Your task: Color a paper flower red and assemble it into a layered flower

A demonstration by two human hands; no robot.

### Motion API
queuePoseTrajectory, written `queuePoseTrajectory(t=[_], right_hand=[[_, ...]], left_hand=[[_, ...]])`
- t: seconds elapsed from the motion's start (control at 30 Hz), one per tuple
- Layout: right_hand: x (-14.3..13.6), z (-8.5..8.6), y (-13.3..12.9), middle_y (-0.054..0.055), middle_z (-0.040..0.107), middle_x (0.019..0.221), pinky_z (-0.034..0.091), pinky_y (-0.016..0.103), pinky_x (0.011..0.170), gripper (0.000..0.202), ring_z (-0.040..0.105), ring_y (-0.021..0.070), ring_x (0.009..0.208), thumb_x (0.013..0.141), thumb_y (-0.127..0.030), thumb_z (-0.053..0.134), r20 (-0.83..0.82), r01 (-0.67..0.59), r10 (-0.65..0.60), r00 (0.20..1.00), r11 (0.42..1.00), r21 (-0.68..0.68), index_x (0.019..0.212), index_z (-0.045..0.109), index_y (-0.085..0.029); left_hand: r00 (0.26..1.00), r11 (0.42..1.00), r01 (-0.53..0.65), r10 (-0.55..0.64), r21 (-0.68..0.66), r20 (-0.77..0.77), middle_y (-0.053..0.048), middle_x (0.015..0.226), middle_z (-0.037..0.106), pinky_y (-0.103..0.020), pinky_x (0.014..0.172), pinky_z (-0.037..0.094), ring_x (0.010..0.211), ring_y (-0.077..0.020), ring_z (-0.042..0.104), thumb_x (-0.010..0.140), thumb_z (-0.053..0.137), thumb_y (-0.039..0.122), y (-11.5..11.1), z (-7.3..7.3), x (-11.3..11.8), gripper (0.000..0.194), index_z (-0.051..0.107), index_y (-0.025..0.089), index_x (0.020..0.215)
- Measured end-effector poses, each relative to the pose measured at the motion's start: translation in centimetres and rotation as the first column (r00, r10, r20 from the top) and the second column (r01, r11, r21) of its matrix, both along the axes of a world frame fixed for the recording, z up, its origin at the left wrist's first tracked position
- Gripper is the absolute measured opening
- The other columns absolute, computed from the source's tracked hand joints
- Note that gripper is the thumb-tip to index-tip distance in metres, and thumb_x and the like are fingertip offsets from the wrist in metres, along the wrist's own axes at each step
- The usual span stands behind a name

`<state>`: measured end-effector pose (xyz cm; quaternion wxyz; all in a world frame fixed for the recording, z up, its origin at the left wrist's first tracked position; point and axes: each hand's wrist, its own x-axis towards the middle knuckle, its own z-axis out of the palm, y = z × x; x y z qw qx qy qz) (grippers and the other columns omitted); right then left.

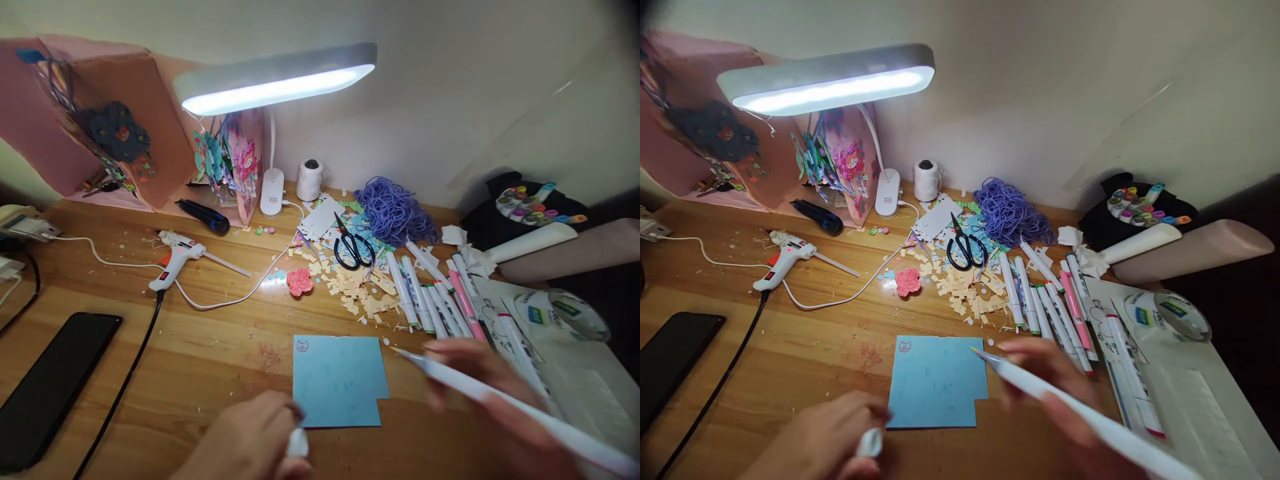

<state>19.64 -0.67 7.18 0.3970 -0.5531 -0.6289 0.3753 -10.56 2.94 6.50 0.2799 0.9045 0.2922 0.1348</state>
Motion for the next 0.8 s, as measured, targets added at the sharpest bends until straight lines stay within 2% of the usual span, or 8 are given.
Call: queuePoseTrajectory(t=[0.03,0.1,0.17,0.23,0.33,0.47,0.53,0.8], right_hand=[[-1.3,-0.9,1.1,0.004,0.061,0.064,0.045,0.029,0.045,0.034,0.056,0.0178,0.049,0.087,-0.052,0.037,-0.125,-0.075,0.072,0.990,0.997,-0.020,0.108,0.054,-0.031],[-4.4,-2.5,3.4,0.005,0.064,0.077,0.047,0.030,0.056,0.029,0.060,0.0192,0.066,0.086,-0.046,0.048,-0.197,-0.054,0.015,0.980,0.980,-0.192,0.105,0.057,-0.025],[-7.4,-3.7,5.2,0.003,0.062,0.079,0.045,0.027,0.058,0.025,0.058,0.0176,0.069,0.080,-0.043,0.057,-0.243,-0.055,-0.011,0.970,0.963,-0.265,0.092,0.059,-0.021],[-9.5,-4.6,6.2,-0.001,0.056,0.066,0.040,0.024,0.054,0.024,0.051,0.0133,0.060,0.078,-0.042,0.061,-0.251,-0.030,-0.050,0.967,0.952,-0.305,0.073,0.054,-0.020],[-10.6,-5.8,6.6,-0.005,0.047,0.057,0.032,0.022,0.049,0.031,0.042,0.0098,0.052,0.077,-0.042,0.062,-0.223,-0.003,-0.067,0.972,0.954,-0.301,0.063,0.046,-0.019],[-10.6,-7.0,6.1,-0.006,0.044,0.053,0.029,0.021,0.048,0.033,0.039,0.0091,0.049,0.080,-0.039,0.059,-0.121,0.051,-0.081,0.989,0.971,-0.233,0.059,0.042,-0.020],[-10.5,-7.2,6.0,-0.006,0.044,0.053,0.029,0.022,0.048,0.033,0.039,0.0092,0.049,0.082,-0.037,0.056,-0.055,0.059,-0.072,0.996,0.975,-0.214,0.059,0.041,-0.020],[-10.6,-7.2,5.9,-0.006,0.042,0.052,0.029,0.022,0.047,0.032,0.039,0.0092,0.048,0.081,-0.035,0.055,0.120,0.061,-0.041,0.992,0.984,-0.165,0.058,0.039,-0.020]], left_hand=[[0.999,0.997,0.033,-0.031,0.076,-0.024,-0.014,0.103,0.067,-0.025,0.073,0.050,0.088,-0.0211,0.066,0.091,0.041,0.042,-0.6,-0.7,1.3,0.033,0.060,0.015,0.088],[0.993,0.982,0.023,-0.001,0.185,-0.120,-0.025,0.119,0.057,-0.039,0.086,0.049,0.109,-0.0339,0.057,0.091,0.043,0.030,-2.1,-2.5,4.5,0.028,0.061,0.009,0.084],[0.967,0.976,-0.022,0.077,0.218,-0.244,-0.034,0.122,0.050,-0.050,0.084,0.049,0.114,-0.0436,0.048,0.088,0.044,0.022,-3.6,-4.1,7.3,0.026,0.062,0.003,0.085],[0.944,0.979,-0.042,0.105,0.202,-0.313,-0.037,0.117,0.050,-0.052,0.078,0.052,0.111,-0.0469,0.048,0.088,0.042,0.017,-4.7,-5.2,9.0,0.026,0.061,0.000,0.084],[0.940,0.957,-0.037,0.131,0.288,-0.316,-0.036,0.111,0.055,-0.050,0.071,0.055,0.105,-0.0446,0.054,0.087,0.039,0.010,-5.6,-5.8,9.7,0.024,0.061,0.000,0.088],[0.917,0.820,-0.008,0.234,0.572,-0.322,-0.030,0.102,0.063,-0.041,0.065,0.058,0.095,-0.0392,0.062,0.088,0.046,0.021,-5.8,-5.7,9.5,0.027,0.062,0.001,0.080],[0.914,0.772,-0.004,0.260,0.635,-0.311,-0.026,0.099,0.065,-0.039,0.065,0.059,0.092,-0.0364,0.064,0.088,0.048,0.027,-5.7,-5.5,9.5,0.030,0.062,0.003,0.076],[0.915,0.756,-0.008,0.269,0.655,-0.299,-0.022,0.095,0.068,-0.035,0.066,0.059,0.088,-0.0311,0.067,0.089,0.046,0.032,-5.6,-5.2,9.6,0.034,0.062,0.005,0.076]])
